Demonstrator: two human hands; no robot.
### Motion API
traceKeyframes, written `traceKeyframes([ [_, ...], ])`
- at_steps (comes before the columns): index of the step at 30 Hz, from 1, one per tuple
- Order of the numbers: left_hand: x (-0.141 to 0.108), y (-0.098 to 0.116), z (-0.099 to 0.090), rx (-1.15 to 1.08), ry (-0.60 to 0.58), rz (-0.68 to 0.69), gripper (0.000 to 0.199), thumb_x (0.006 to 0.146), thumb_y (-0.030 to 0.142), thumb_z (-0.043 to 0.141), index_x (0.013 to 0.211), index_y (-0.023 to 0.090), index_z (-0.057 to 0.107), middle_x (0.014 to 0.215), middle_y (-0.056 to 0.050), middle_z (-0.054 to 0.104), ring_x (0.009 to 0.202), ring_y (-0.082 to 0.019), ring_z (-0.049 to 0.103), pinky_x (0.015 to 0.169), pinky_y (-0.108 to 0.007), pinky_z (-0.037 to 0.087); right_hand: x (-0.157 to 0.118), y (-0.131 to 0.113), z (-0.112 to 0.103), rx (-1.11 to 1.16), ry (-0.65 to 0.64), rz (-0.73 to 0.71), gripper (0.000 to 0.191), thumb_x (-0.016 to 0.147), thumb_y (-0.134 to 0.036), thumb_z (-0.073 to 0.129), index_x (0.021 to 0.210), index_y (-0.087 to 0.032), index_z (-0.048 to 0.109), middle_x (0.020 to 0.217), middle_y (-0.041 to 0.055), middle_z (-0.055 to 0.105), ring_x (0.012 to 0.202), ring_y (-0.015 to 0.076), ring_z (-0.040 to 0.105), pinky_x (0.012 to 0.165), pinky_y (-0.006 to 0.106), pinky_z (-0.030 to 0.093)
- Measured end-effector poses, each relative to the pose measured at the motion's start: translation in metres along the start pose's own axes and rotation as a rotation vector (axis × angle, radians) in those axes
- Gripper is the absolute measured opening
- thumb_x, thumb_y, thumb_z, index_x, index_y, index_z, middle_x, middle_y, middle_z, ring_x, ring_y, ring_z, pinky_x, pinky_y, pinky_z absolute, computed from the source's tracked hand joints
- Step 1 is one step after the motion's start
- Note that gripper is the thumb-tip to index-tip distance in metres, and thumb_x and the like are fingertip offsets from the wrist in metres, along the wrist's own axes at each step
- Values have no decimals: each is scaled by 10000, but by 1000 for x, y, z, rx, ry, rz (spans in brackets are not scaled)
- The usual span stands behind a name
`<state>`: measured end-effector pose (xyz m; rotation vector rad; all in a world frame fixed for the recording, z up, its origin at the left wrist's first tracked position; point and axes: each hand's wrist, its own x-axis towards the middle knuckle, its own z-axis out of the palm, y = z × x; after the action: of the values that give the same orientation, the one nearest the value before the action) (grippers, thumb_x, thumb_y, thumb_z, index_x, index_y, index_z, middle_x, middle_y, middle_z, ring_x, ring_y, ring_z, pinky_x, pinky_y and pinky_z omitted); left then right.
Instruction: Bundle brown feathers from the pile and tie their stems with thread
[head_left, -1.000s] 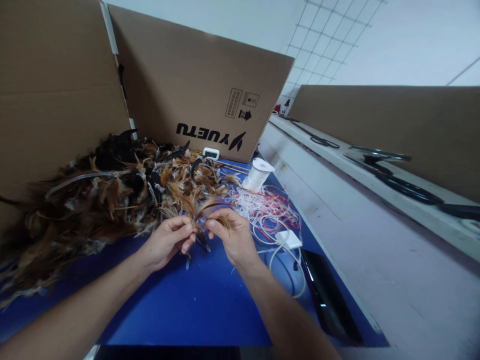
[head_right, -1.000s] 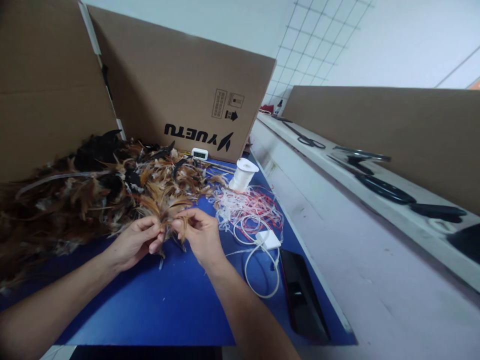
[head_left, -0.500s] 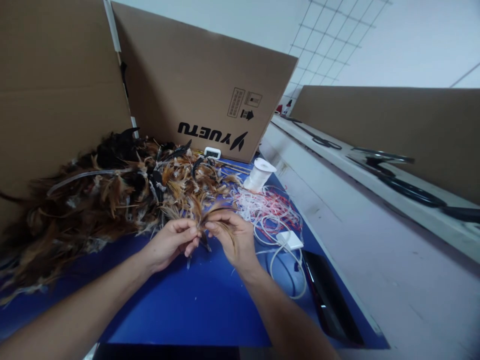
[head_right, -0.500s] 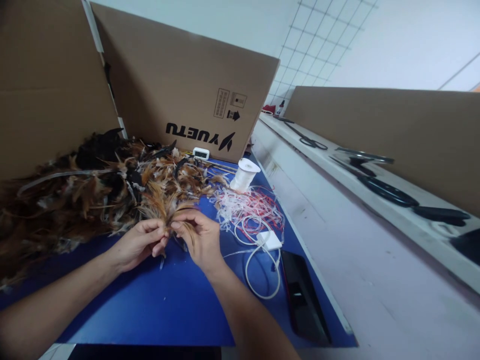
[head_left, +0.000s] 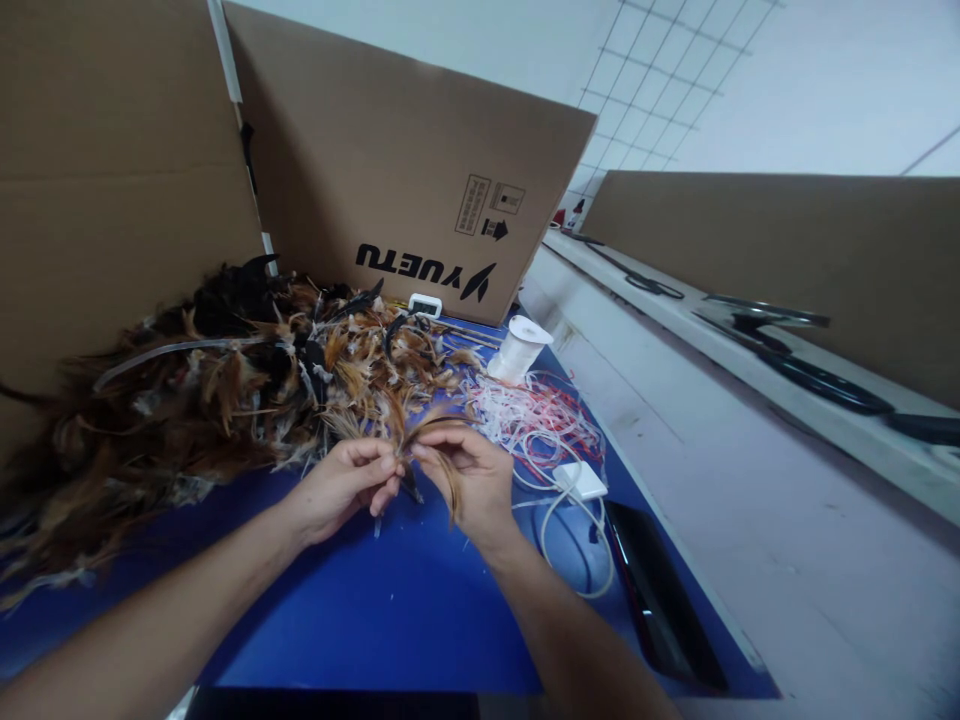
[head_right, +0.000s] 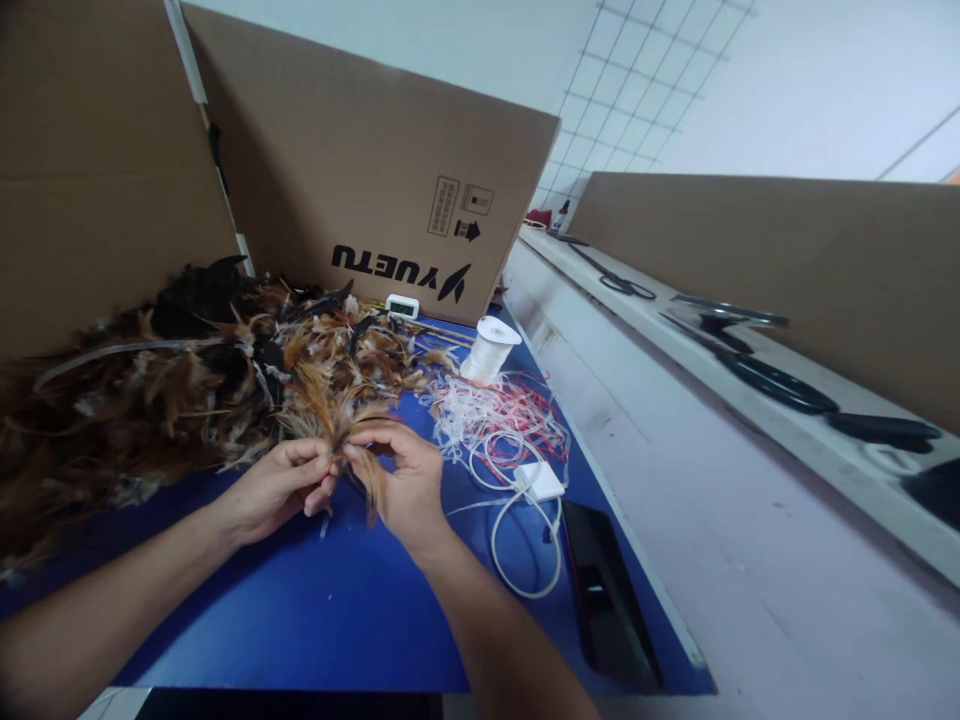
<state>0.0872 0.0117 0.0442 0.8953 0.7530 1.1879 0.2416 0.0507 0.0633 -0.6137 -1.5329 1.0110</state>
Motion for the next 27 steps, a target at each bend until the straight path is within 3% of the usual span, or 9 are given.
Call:
traceKeyframes([
  [6, 0, 0, 0, -2, -11, -7, 259, 734, 365, 722, 675, 128, 637, 491, 22, 559, 393, -53, 445, 437, -176, 372, -1, 1, -1, -22, 14, -55, 81, 724, -187, 725, 798, -214, 702, 827, 33, 706, 761, 157, 663, 691, 288, 546],
  [20, 1, 0, -3, -29, -31, -20, 273, 723, 355, 736, 658, 112, 632, 518, 13, 586, 386, -47, 461, 421, -168, 369, 4, -2, -1, 140, -76, 11, 122, 658, -193, 783, 749, -199, 702, 757, 13, 687, 725, 141, 652, 699, 266, 549],
  [27, 1, -1, -5, -9, -50, -35, 228, 739, 329, 727, 693, 118, 654, 565, 4, 617, 405, -52, 485, 444, -182, 387, 4, 0, -2, 135, -51, 21, 120, 668, -136, 760, 747, -206, 702, 749, 0, 674, 706, 116, 636, 681, 234, 533],
])
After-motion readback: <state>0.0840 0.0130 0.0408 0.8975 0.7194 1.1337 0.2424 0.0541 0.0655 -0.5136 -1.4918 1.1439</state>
